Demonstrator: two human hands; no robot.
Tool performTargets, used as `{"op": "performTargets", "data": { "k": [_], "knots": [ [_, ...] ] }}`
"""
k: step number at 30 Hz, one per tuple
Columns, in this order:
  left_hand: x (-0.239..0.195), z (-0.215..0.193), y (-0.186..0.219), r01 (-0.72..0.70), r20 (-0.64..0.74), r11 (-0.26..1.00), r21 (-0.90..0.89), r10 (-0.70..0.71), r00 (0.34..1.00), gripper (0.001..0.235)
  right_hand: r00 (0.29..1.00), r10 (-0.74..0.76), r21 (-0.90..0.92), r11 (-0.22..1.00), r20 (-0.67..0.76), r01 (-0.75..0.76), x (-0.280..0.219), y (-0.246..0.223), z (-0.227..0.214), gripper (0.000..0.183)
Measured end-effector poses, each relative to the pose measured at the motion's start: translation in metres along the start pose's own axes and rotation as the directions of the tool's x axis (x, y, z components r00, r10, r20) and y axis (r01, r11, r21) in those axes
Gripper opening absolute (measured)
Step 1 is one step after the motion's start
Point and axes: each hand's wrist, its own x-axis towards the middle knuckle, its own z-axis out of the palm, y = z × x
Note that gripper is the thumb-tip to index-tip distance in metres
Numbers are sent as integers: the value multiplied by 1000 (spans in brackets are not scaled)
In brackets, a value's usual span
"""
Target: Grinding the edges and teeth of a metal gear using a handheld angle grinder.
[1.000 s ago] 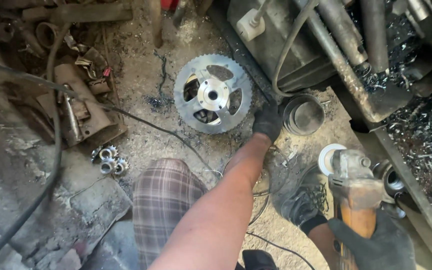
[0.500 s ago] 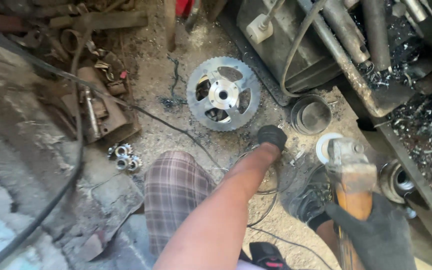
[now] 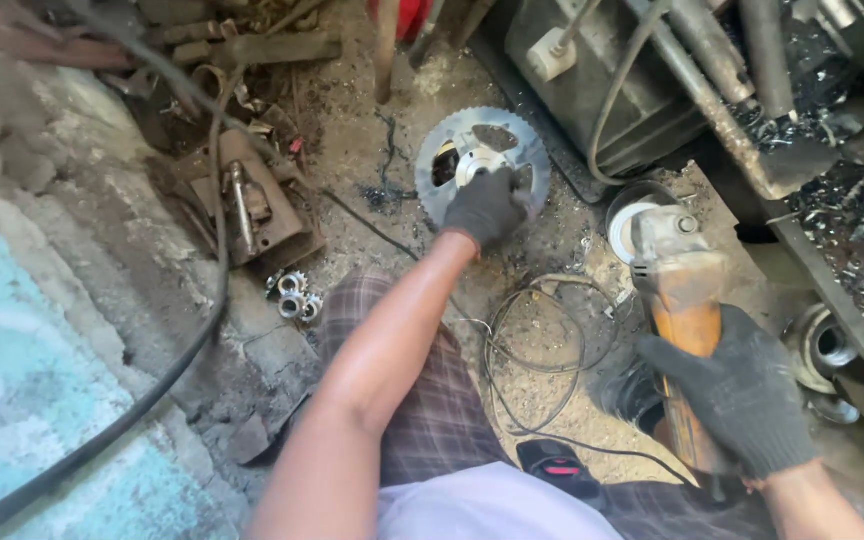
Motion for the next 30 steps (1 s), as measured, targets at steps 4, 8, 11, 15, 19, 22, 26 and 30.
{"op": "performTargets", "data": {
  "k": [4,8,11,15,19,22,26,30],
  "knots": [
    [69,42,-77,-79,-289,977,197,135,948,24,996,-80,2,997,-31,80,3,3,19,58],
    [76,46,-91,-148,-364,980,131,186,913,25,999,-10,-48,999,50,13,0,-16,16,62],
    [73,46,-86,-191,-404,975,112,221,888,31,998,-20,15,1000,67,19,-1,-21,19,55],
    [51,30,-69,-149,-354,981,121,183,917,28,998,-61,5,998,21,61,5,-24,27,53],
    [6,1,-40,-36,-200,999,24,40,979,28,998,-35,44,998,49,33,-2,-41,24,53],
    [0,1,-46,-23,-131,999,-41,17,991,22,998,-40,50,998,54,37,-7,-53,25,45],
    [20,43,-68,-40,-132,999,-33,35,991,74,999,-3,212,977,46,-7,-7,-54,32,71],
    [11,35,-61,-33,-171,997,68,45,984,72,999,-22,271,963,38,11,2,-53,47,70]
  ]
}}
